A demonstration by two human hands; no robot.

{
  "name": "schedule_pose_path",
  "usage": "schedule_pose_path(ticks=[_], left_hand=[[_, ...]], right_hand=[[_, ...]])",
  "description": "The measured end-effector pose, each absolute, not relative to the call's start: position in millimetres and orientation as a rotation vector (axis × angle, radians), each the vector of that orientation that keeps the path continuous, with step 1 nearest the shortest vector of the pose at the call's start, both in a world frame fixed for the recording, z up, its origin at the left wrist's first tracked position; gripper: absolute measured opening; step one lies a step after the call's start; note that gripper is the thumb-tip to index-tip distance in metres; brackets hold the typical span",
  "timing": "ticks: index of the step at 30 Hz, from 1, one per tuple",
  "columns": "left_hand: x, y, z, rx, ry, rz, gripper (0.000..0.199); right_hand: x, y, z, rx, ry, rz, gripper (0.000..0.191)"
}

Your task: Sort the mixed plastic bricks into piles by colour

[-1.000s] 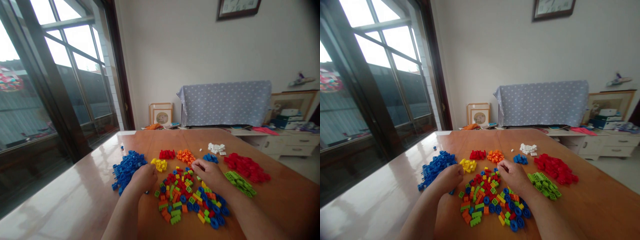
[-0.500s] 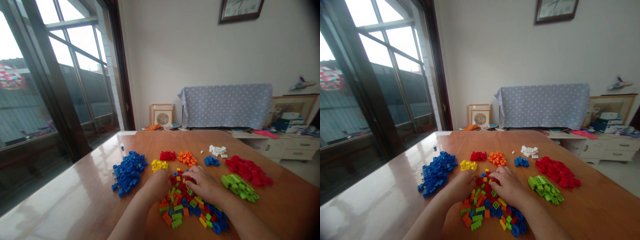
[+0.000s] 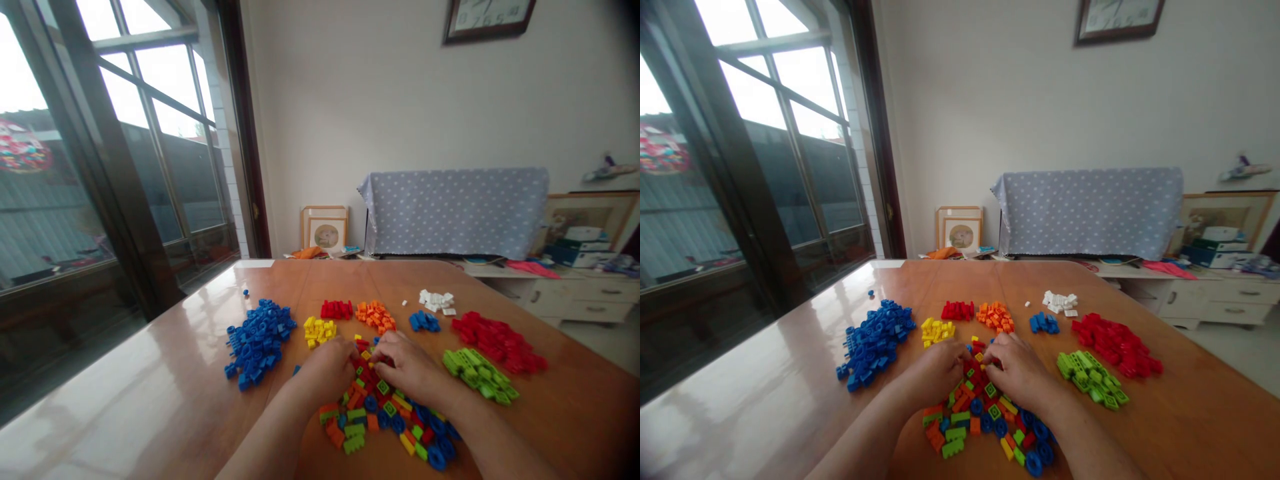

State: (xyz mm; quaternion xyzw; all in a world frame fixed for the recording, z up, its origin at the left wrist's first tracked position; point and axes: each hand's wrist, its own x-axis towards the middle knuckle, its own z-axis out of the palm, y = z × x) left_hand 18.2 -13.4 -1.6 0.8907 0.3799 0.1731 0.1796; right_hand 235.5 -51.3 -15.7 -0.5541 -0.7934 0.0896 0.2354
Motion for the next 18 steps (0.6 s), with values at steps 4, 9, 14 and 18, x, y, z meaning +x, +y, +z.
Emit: schedule_pose_path(ticks=[4, 9, 14, 18], left_hand=[[21.4, -16.0, 2.2, 2.543, 1.047, 0.586, 0.020], [26.0, -17.4, 0.8, 2.517, 1.036, 0.690, 0.019], [26.2, -13.6, -0.4, 2.523, 1.061, 0.679, 0.013], [12.3, -3.8, 6.0, 2.497, 1.181, 0.727, 0.014]], right_hand=[[233.6, -50.3, -13.6, -1.495, -2.112, 0.290, 0.008], [227.6, -50.5, -13.7, -1.410, -2.051, 0.350, 0.013], [222.8, -48.8, -17.7, -1.367, -2.034, 0.372, 0.013], [224.9, -46.9, -17.3, -1.395, -1.896, 0.374, 0.018]])
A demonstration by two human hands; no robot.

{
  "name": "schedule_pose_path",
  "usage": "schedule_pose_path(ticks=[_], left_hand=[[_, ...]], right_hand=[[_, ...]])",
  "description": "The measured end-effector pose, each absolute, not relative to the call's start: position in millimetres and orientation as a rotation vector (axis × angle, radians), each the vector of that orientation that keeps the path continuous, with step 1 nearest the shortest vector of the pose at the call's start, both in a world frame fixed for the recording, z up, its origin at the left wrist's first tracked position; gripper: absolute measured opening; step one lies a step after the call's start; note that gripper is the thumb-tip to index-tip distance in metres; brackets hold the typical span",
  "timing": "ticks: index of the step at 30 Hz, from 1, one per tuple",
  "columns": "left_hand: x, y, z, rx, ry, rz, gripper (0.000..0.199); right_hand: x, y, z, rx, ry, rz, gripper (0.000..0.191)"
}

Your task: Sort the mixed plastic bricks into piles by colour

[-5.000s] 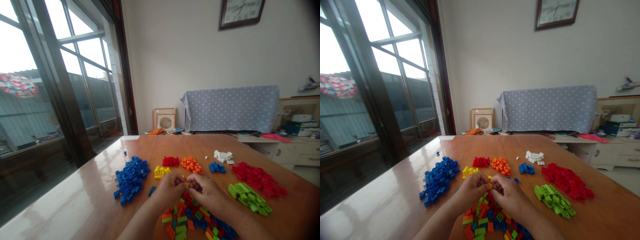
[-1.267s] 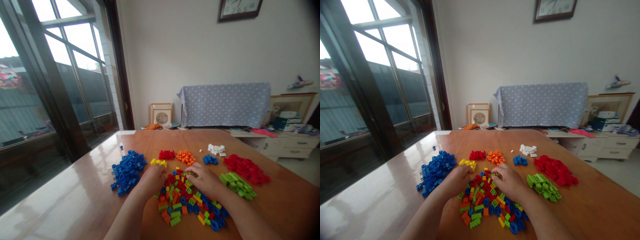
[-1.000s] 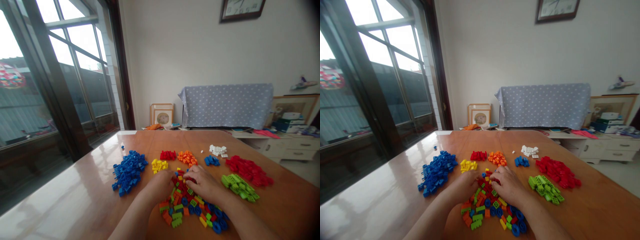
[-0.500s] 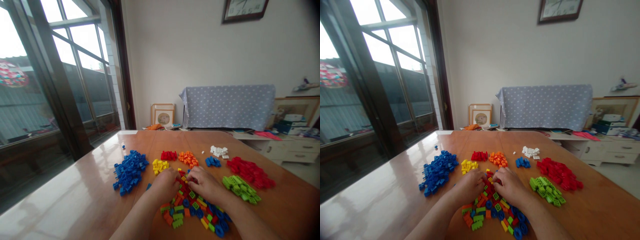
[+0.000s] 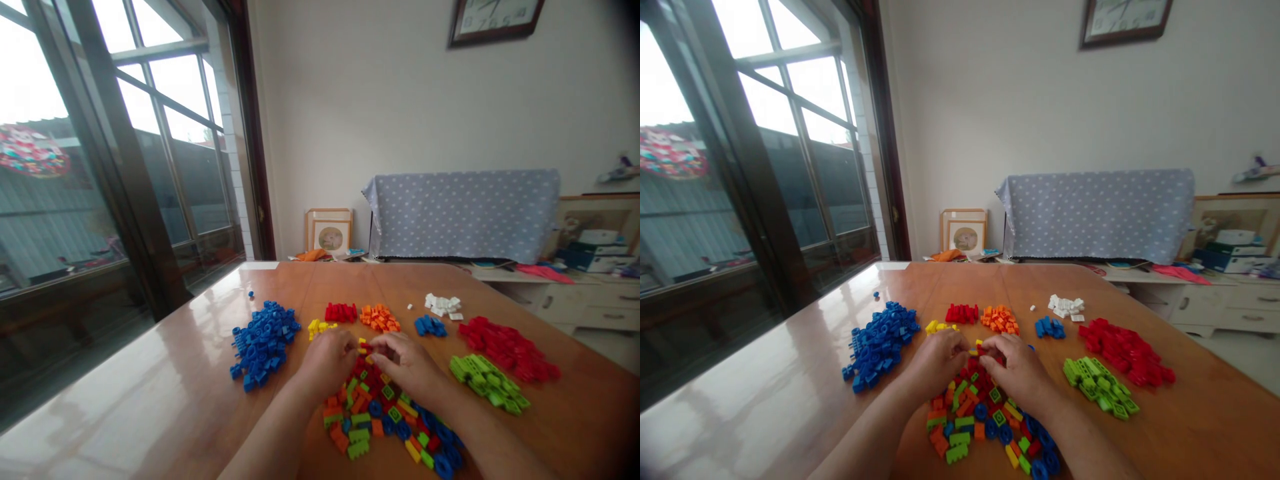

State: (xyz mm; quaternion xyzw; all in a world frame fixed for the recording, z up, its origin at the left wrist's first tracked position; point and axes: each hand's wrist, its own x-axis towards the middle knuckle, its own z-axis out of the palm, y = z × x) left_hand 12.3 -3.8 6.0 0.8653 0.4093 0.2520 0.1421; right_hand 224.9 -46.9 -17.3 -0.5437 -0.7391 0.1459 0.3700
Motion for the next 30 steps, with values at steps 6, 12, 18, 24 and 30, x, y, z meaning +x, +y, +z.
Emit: schedule_pose_path(ticks=[6, 12, 18, 24, 30], left_hand=[[-25.9, 23.3, 5.5, 2.350, 1.599, 0.762, 0.013], [-38.5, 30.0, 1.1, 2.260, 1.842, 0.546, 0.015], [-38.2, 32.2, -1.6, 2.248, 1.951, 0.542, 0.017], [-36.1, 35.2, -4.4, 2.268, 1.897, 0.586, 0.021], [-19.5, 25.7, 0.4, 2.460, 1.646, 0.791, 0.024]], right_hand=[[234.7, -46.6, -15.3, -1.435, -1.805, 0.329, 0.022], [237.5, -45.6, -18.4, -1.440, -1.791, 0.332, 0.024], [239.8, -45.2, -18.1, -1.444, -1.798, 0.316, 0.025], [242.6, -39.9, -23.0, -1.467, -1.807, 0.304, 0.027], [248.9, -31.4, -30.9, -1.542, -1.891, 0.158, 0.033]])
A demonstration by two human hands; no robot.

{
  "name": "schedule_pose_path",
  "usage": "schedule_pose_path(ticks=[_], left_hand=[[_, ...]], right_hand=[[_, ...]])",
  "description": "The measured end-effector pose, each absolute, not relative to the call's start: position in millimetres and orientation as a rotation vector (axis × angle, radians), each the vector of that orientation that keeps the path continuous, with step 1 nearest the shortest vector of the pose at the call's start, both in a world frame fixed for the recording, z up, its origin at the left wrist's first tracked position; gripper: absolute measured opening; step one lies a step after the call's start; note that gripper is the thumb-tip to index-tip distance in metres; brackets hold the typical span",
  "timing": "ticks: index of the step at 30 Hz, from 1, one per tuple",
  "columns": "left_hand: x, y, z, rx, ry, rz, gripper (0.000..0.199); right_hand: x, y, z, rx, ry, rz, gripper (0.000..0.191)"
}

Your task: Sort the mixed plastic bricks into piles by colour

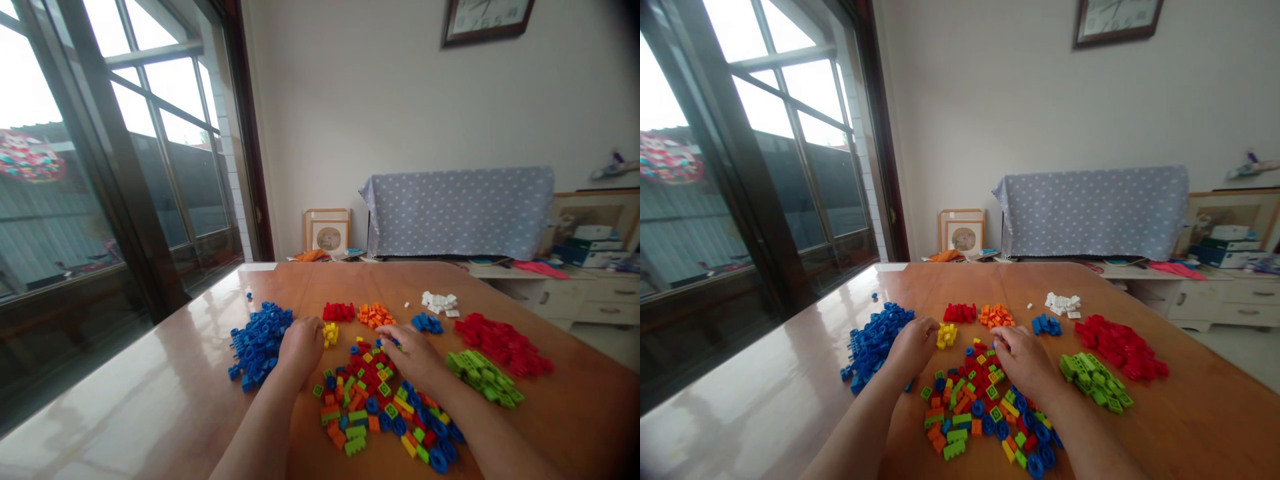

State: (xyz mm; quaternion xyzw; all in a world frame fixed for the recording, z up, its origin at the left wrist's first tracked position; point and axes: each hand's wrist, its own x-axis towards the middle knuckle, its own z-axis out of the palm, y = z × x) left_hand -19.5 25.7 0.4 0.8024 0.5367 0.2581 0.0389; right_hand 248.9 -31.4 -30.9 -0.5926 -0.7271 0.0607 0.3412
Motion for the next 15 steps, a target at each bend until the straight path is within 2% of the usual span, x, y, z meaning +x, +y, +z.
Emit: schedule_pose_path(ticks=[5, 8, 15], left_hand=[[3.2, 9.4, 1.3, 2.590, 1.286, 0.769, 0.031], [15.4, 2.1, -1.5, 2.624, 1.116, 0.709, 0.043], [30.6, 4.1, -12.4, 2.537, 1.049, 0.661, 0.064]], right_hand=[[241.3, -28.8, -30.9, -1.627, -2.089, 0.177, 0.049], [232.8, -28.4, -28.7, -1.648, -2.182, 0.241, 0.053], [227.4, -28.6, -30.9, -1.642, -2.262, 0.367, 0.062]])
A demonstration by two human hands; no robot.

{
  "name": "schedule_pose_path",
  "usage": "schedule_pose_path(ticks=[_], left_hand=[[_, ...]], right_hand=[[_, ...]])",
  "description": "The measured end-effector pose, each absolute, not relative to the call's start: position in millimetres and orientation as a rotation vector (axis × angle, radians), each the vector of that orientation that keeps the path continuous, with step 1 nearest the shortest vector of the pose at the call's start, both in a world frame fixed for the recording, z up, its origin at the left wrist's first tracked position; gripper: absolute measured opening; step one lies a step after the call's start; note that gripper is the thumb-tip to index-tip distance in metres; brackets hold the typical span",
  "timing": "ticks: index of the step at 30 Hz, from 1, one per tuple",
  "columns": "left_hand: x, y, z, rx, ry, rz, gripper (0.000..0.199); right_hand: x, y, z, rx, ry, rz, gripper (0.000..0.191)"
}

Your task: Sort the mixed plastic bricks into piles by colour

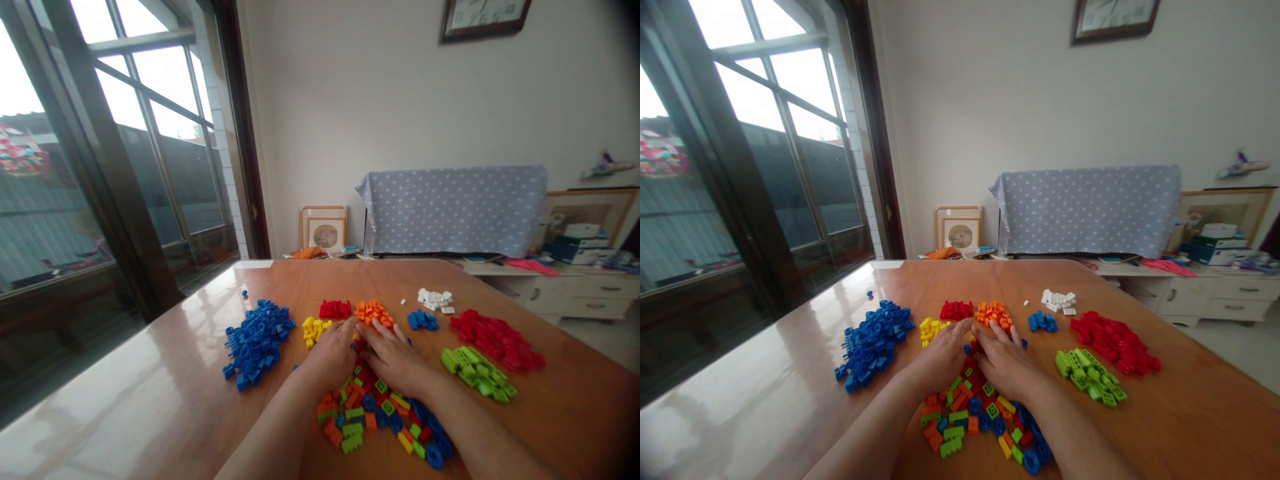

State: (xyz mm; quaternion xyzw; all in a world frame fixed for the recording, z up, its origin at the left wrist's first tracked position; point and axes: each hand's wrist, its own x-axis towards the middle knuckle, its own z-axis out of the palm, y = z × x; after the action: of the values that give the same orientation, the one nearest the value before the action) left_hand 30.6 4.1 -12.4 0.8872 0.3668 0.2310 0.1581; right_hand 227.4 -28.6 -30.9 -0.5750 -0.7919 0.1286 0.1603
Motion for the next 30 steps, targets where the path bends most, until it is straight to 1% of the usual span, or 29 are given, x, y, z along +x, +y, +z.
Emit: schedule_pose_path(ticks=[3, 8, 14, 21, 24, 30], left_hand=[[30.8, 7.1, -16.5, 2.503, 1.072, 0.686, 0.067], [32.1, 6.1, -17.6, 2.529, 1.049, 0.656, 0.061], [37.0, 2.7, -14.1, 2.550, 1.116, 0.616, 0.045], [36.9, 3.4, -13.9, 2.580, 1.163, 0.620, 0.046], [37.2, 4.0, -13.1, 2.592, 1.136, 0.657, 0.042], [38.5, 4.4, -12.9, 2.591, 1.124, 0.649, 0.035]], right_hand=[[229.2, -28.4, -32.6, -1.657, -2.218, 0.333, 0.065], [225.6, -29.9, -29.4, -1.585, -2.171, 0.269, 0.054], [222.1, -32.1, -24.4, -1.509, -2.054, 0.263, 0.044], [225.5, -32.1, -25.3, -1.531, -2.105, 0.165, 0.036], [224.7, -32.7, -23.9, -1.506, -2.122, 0.164, 0.032], [224.9, -32.8, -25.4, -1.503, -2.130, 0.155, 0.031]])
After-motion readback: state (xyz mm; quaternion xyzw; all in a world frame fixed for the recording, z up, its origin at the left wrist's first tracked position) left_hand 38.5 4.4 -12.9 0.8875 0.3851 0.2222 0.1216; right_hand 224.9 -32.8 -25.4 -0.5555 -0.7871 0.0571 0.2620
